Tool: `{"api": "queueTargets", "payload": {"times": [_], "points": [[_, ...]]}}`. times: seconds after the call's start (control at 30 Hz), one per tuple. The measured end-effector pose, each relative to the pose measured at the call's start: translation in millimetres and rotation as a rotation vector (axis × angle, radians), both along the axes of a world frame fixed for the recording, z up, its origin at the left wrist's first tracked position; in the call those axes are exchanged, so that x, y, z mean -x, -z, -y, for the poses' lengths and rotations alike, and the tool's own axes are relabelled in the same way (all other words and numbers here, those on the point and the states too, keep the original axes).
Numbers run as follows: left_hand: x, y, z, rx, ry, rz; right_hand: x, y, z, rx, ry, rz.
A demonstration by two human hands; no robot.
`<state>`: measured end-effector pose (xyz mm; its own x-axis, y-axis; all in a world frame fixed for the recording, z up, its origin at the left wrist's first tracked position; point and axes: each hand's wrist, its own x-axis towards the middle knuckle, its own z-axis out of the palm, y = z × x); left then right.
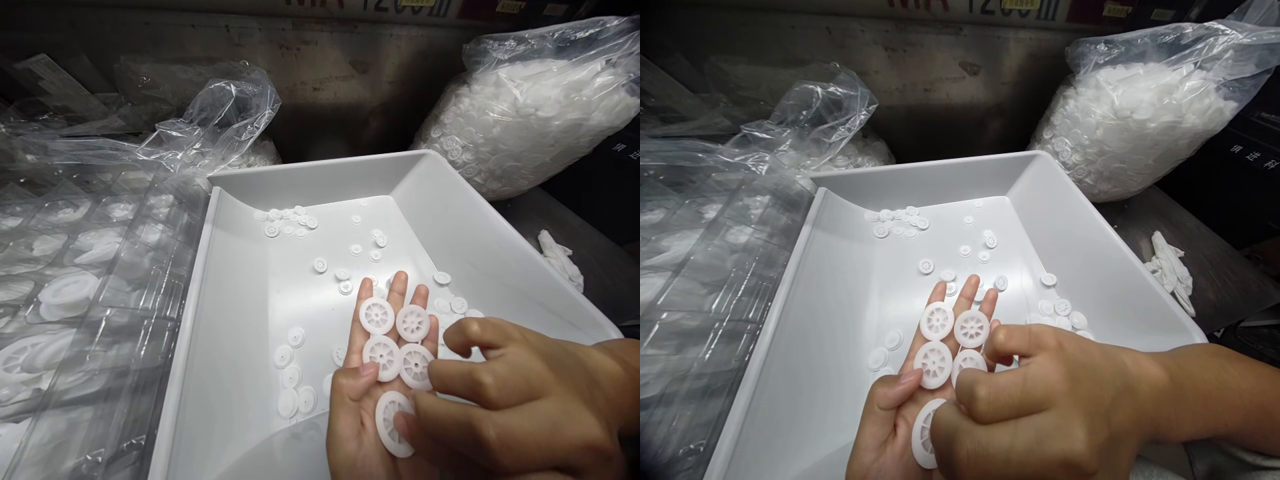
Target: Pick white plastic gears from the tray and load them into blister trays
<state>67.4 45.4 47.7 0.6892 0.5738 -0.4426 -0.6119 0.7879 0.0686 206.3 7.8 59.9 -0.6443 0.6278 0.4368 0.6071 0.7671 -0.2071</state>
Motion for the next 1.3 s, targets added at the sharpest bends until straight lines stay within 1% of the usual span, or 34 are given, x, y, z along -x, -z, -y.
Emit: {"api": "queueTargets", "payload": {"times": [0.1,0.3,0.43,0.67,0.8,0.97,1.03,1.17,1.3], "points": [[-0.4,0.1,-0.4,0.022,-0.003,0.008,0.2,-1.5,0.5,-0.041,-0.003,-0.019],[0.2,-1.4,-2.3,0.049,0.013,0.01,2.0,-4.3,0.4,-0.032,-0.009,-0.001],[-1.1,-2.2,-2.5,0.07,-0.011,-0.038,2.6,-4.9,-1.6,0.022,-0.008,0.01],[-2.7,0.2,-2.4,0.065,-0.009,-0.076,1.9,-1.3,0.4,0.004,0.029,-0.025],[-2.0,-0.7,-3.3,0.104,-0.011,-0.068,4.2,0.3,3.8,-0.046,0.064,-0.028],[-1.6,-1.7,-3.0,0.114,-0.023,-0.071,9.2,-3.7,2.8,-0.189,0.129,0.02],[-1.6,-1.9,-2.8,0.108,-0.029,-0.078,9.2,-4.7,2.7,-0.216,0.139,0.036],[-1.6,-2.8,-2.6,0.109,-0.036,-0.095,6.8,-2.2,6.6,-0.221,0.136,0.053],[-1.7,-3.4,-2.6,0.12,-0.035,-0.112,5.4,-0.4,8.9,-0.141,0.128,0.095]]}}
